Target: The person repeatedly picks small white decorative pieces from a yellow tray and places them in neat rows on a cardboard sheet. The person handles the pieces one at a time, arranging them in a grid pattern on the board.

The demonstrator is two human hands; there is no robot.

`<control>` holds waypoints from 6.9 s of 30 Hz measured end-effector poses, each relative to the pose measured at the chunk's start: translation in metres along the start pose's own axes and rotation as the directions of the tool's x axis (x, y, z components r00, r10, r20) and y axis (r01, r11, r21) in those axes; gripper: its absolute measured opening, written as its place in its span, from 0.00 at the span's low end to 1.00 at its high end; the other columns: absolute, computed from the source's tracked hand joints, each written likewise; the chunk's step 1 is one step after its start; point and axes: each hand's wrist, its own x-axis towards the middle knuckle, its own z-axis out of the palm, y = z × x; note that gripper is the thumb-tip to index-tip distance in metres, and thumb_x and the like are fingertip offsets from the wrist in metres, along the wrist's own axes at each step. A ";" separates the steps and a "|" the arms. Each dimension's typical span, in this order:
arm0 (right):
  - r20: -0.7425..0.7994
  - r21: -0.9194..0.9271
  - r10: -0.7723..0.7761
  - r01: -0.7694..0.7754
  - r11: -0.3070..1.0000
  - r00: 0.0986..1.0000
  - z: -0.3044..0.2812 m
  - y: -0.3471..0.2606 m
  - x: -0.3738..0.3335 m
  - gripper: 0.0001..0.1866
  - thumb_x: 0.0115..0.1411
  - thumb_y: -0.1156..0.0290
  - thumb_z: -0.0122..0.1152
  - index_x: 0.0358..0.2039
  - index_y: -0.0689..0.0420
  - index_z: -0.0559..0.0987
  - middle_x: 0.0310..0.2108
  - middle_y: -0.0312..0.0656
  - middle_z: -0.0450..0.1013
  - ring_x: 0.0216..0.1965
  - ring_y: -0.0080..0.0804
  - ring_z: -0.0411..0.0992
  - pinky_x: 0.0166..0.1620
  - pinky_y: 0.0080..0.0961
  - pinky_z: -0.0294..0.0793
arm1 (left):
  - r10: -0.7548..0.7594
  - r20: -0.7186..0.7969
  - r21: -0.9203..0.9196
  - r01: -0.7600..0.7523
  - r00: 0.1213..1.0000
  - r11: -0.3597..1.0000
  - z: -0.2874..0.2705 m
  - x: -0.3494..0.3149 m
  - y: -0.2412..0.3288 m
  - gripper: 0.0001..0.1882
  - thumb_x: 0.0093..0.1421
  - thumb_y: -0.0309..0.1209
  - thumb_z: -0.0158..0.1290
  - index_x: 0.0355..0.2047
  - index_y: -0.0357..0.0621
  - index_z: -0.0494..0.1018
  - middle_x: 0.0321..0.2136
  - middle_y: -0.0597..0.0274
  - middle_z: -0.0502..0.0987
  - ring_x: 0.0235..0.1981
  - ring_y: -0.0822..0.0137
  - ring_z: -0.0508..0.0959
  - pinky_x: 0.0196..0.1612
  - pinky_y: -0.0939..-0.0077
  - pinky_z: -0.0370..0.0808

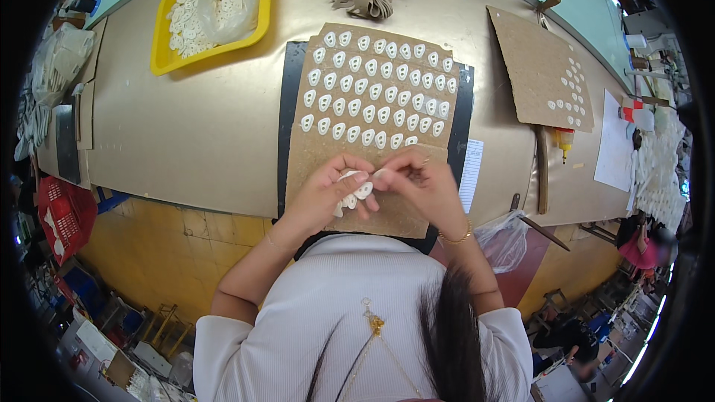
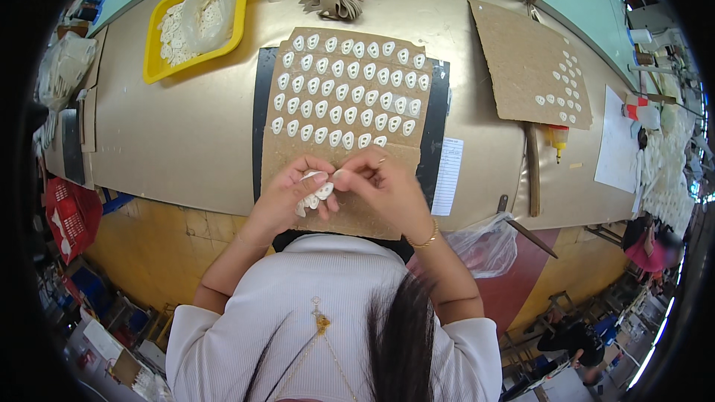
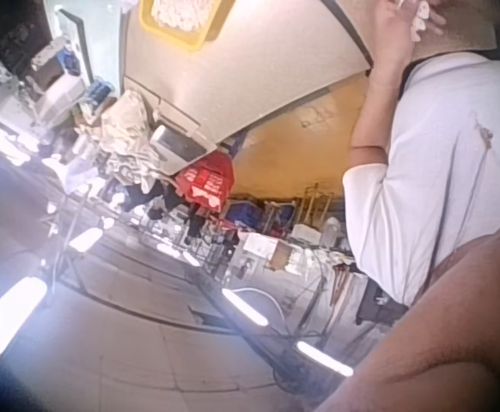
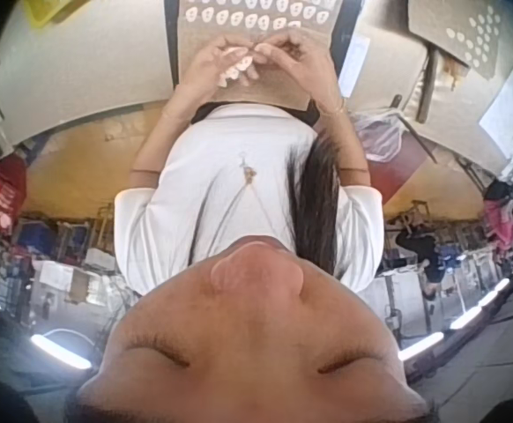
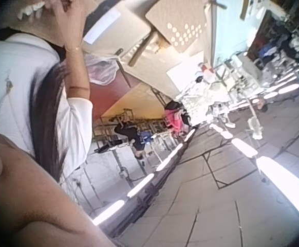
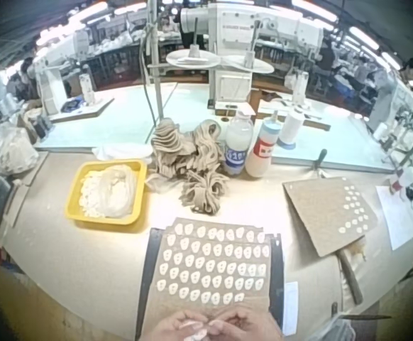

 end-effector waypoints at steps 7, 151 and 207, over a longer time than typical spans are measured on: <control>-0.312 -0.091 0.059 -0.092 0.992 0.948 -0.052 0.016 0.009 0.08 0.58 0.74 0.63 0.35 0.65 0.77 0.30 0.36 0.75 0.28 0.17 0.72 0.33 0.13 0.73 | -0.049 -0.006 -0.189 0.047 0.999 0.981 -0.002 0.008 0.006 0.14 0.67 0.30 0.44 0.49 0.33 0.66 0.43 0.46 0.75 0.41 0.60 0.79 0.41 0.73 0.80; 0.061 -0.476 -0.030 0.055 0.878 0.998 0.076 -0.027 0.071 0.06 0.57 0.76 0.62 0.35 0.64 0.80 0.27 0.37 0.78 0.30 0.20 0.76 0.35 0.15 0.74 | 0.167 -0.296 -0.414 -0.284 0.941 0.865 -0.084 -0.051 0.005 0.08 0.65 0.32 0.49 0.40 0.40 0.67 0.33 0.51 0.78 0.27 0.67 0.79 0.24 0.79 0.75; 0.362 -0.084 -0.110 0.150 0.985 0.926 0.079 -0.007 0.049 0.10 0.57 0.73 0.65 0.37 0.63 0.75 0.32 0.38 0.74 0.32 0.20 0.74 0.38 0.16 0.72 | 0.218 -0.164 -0.107 -0.238 0.962 0.965 -0.058 -0.047 0.000 0.13 0.64 0.39 0.53 0.32 0.43 0.66 0.19 0.63 0.74 0.12 0.79 0.67 0.14 0.88 0.59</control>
